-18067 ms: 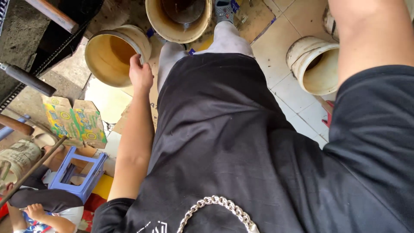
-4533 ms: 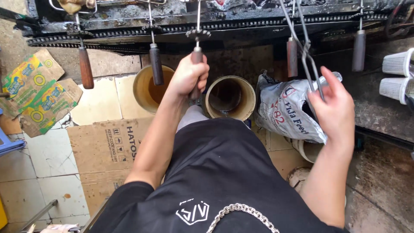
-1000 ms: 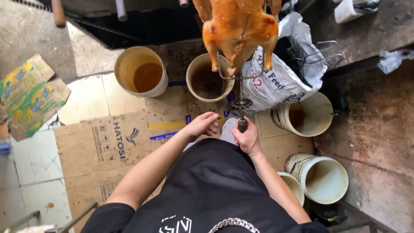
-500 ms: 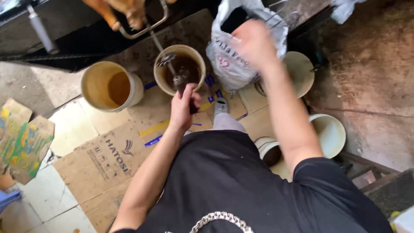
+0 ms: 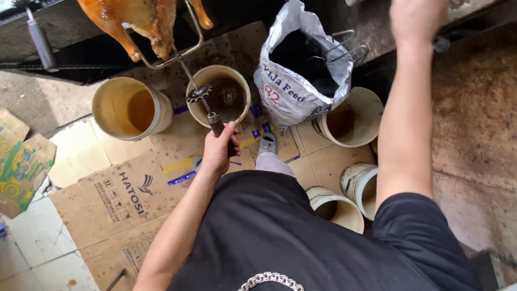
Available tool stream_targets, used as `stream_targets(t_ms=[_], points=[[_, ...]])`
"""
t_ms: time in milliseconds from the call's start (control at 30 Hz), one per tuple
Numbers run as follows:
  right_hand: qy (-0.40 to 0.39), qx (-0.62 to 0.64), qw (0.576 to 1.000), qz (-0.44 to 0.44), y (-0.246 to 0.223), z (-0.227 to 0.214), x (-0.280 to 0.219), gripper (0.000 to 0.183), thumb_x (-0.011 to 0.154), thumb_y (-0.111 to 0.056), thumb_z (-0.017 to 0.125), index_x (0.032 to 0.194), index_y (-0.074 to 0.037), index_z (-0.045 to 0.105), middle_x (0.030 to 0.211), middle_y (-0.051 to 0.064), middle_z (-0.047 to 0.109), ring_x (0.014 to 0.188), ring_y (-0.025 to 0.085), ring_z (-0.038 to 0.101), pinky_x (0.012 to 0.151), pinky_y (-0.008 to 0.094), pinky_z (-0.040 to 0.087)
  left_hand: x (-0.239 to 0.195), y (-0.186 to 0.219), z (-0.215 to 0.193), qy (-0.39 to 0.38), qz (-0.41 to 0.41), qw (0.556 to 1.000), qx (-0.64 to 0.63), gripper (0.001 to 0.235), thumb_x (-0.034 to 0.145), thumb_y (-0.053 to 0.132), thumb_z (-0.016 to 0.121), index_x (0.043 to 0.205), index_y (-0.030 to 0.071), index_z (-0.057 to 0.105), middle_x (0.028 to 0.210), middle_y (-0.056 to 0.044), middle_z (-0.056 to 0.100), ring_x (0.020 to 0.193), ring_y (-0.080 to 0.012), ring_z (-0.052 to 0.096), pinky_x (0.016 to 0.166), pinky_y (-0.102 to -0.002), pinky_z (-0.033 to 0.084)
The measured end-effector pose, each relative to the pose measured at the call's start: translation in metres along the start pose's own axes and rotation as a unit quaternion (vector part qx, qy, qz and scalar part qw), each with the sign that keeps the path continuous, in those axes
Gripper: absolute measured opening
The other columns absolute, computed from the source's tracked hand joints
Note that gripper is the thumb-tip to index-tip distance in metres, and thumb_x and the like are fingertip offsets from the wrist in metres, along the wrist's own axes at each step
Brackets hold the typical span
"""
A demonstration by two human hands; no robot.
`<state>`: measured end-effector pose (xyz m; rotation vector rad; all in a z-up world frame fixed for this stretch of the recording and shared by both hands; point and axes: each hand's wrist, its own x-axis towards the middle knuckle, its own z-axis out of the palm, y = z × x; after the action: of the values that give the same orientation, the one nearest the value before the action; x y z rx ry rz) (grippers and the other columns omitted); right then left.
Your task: The person tends a charcoal rotisserie grill. They grip the wooden handles of skewers holding roasted chickens, lift and reposition the skewers on the grill, use metal tongs to handle charcoal, and scoop charcoal from a woven bag into the grill while buckets below catch drippings.
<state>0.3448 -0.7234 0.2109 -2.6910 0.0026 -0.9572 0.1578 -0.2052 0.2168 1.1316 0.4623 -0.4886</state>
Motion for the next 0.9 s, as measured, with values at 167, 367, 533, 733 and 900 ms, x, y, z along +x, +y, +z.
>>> stream_targets(t_ms=[167, 367, 533, 733, 900], points=[[0.164, 0.263, 0.934, 0.176, -0.119, -0.135, -0.043, 0.005, 0.108, 0.004, 0.063, 0.108, 0.006, 0.067, 0.091, 0.012, 0.072, 0.08, 0.023, 0.074, 0.075, 0.034, 0.063, 0.005, 0.002, -0.014, -0.023, -0.02, 0.999, 0.03, 0.032, 0.096, 0.035, 0.071, 0.097, 0.005, 0.06, 0.065, -0.004, 0.058, 0.051, -0.0145, 0.055, 0.046, -0.031, 0.048], [-0.112, 0.772, 0.492, 0.387, -0.293, -0.147, -0.112, 0.023, 0.105, -0.005, 0.062, 0.128, -0.005, 0.058, 0.088, 0.008, 0.061, 0.063, 0.012, 0.054, 0.062, 0.026, 0.047, 0.001, 0.013, -0.029, 0.006, -0.023, 0.998, 0.061, 0.033, 0.095, 0.038, 0.069, 0.096, 0.006, 0.064, 0.063, -0.003, 0.057, 0.048, -0.0132, 0.054, 0.044, -0.031, 0.046], [-0.117, 0.319, 0.931, 0.135, -0.412, -0.145, -0.115, 0.017, 0.122, -0.012, 0.06, 0.136, -0.003, 0.059, 0.092, 0.007, 0.069, 0.079, 0.022, 0.068, 0.075, 0.037, 0.056, -0.008, -0.01, -0.035, -0.042, -0.012, 0.998, 0.051, 0.04, 0.094, 0.042, 0.073, 0.085, 0.006, 0.056, 0.06, -0.003, 0.058, 0.045, -0.0142, 0.055, 0.042, -0.031, 0.046], [-0.037, 0.117, 0.988, -0.09, -0.498, -0.141, -0.073, 0.045, 0.109, -0.005, 0.066, 0.15, -0.013, 0.053, 0.093, 0.011, 0.069, 0.075, 0.029, 0.069, 0.067, 0.039, 0.055, -0.004, -0.015, -0.028, -0.04, 0.006, 0.997, 0.069, 0.037, 0.093, 0.038, 0.073, 0.085, 0.008, 0.054, 0.059, -0.002, 0.054, 0.044, -0.0125, 0.052, 0.04, -0.031, 0.043], [-0.044, 0.043, 0.993, -0.105, -0.516, -0.125, -0.059, 0.048, 0.106, -0.011, 0.073, 0.151, -0.018, 0.058, 0.082, 0.008, 0.062, 0.064, 0.029, 0.063, 0.059, 0.041, 0.052, -0.004, -0.012, -0.027, -0.027, 0.014, 0.998, 0.052, 0.032, 0.095, 0.036, 0.069, 0.089, 0.007, 0.056, 0.061, -0.001, 0.055, 0.046, -0.0109, 0.052, 0.04, -0.029, 0.043]])
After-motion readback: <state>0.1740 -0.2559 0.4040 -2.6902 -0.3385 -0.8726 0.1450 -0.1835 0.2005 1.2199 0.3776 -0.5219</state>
